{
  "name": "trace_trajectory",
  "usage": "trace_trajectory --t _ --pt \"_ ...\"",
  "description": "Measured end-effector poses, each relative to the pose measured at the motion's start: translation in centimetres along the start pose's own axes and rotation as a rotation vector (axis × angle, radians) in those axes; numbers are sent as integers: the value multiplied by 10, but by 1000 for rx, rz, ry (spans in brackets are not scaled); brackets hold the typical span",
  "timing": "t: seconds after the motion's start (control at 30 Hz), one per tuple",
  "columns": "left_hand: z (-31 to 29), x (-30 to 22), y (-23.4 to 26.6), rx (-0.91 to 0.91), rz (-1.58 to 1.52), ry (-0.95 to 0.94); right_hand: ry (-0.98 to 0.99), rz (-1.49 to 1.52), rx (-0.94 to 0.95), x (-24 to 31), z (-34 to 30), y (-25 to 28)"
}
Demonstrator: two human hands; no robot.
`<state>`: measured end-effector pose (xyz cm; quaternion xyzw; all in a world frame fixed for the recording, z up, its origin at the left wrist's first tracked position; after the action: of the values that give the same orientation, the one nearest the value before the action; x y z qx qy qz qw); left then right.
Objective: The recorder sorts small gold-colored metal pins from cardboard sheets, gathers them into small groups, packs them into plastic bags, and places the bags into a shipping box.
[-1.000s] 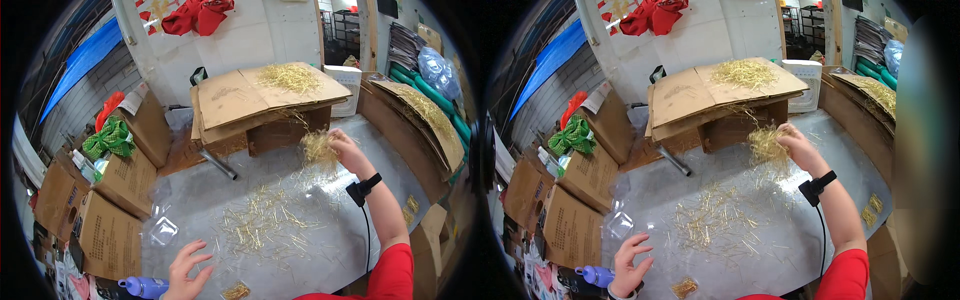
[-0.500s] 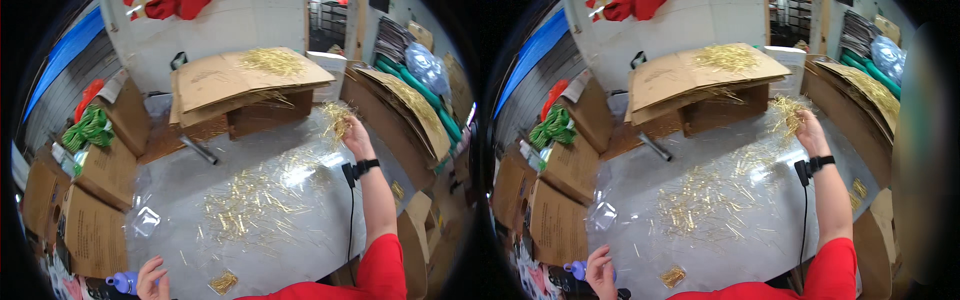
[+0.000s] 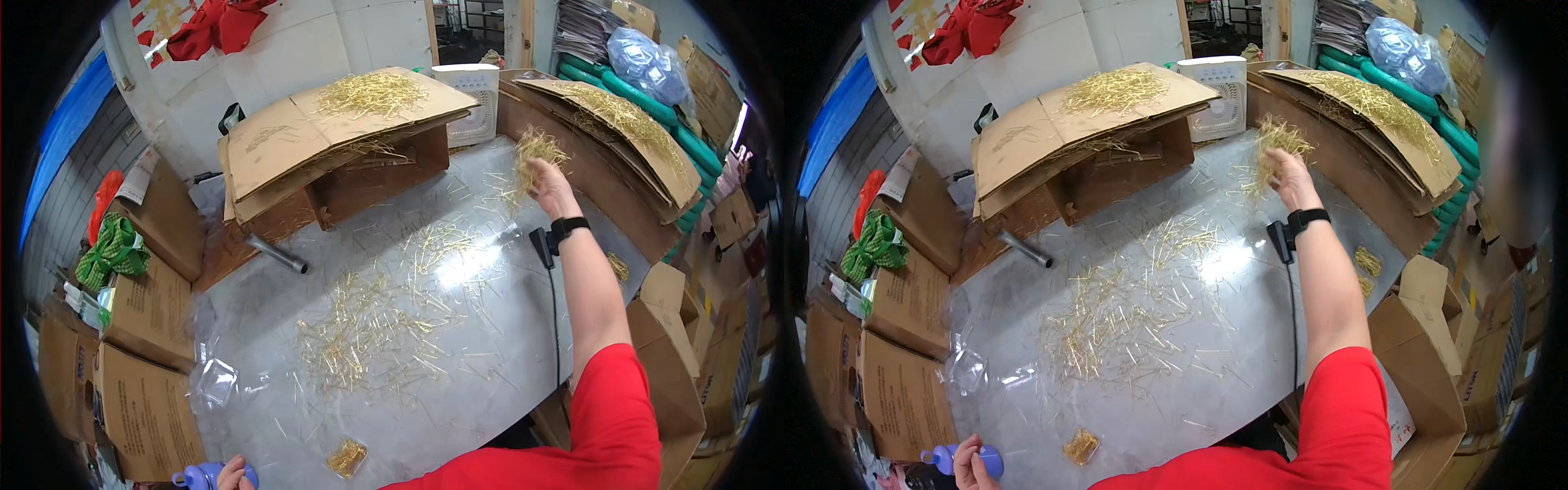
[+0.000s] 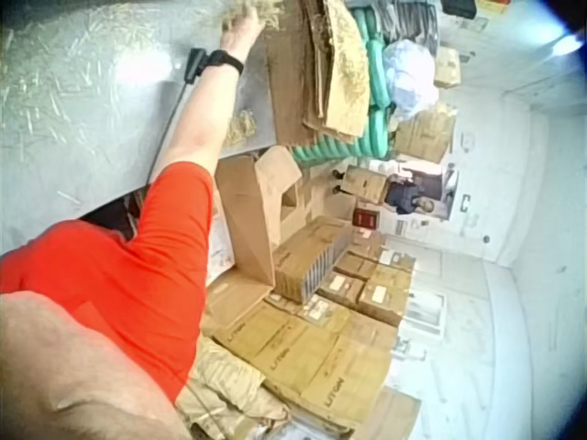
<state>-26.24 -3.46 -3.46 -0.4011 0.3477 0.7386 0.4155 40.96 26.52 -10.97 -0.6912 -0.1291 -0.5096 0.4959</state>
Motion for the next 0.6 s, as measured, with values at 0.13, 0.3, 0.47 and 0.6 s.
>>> trace_trajectory --t 0.13,0.3,0.47,0.6 --pt "-8 1 2 -3 31 8 66 -365 -125 6 5 21" --pt "-16 2 7 -18 14 41 204 -411 -100 16 -7 12" --pt "-16 -5 4 -3 69 23 125 -688 -38 22 13 12" --pt "-20 -4 6 -27 63 32 -7 -162 13 37 4 1"
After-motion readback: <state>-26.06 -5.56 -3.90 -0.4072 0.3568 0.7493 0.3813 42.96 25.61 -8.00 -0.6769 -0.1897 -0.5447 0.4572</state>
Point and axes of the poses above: each hand's wrist, its own z-axis towards the middle knuckle, its own y-axis out of the back of the hand, x = y × z, the point moved 5 cm from there along z, towards the middle knuckle, and after that the axes turned 10 degrees about -z, right-handed, at the moved point
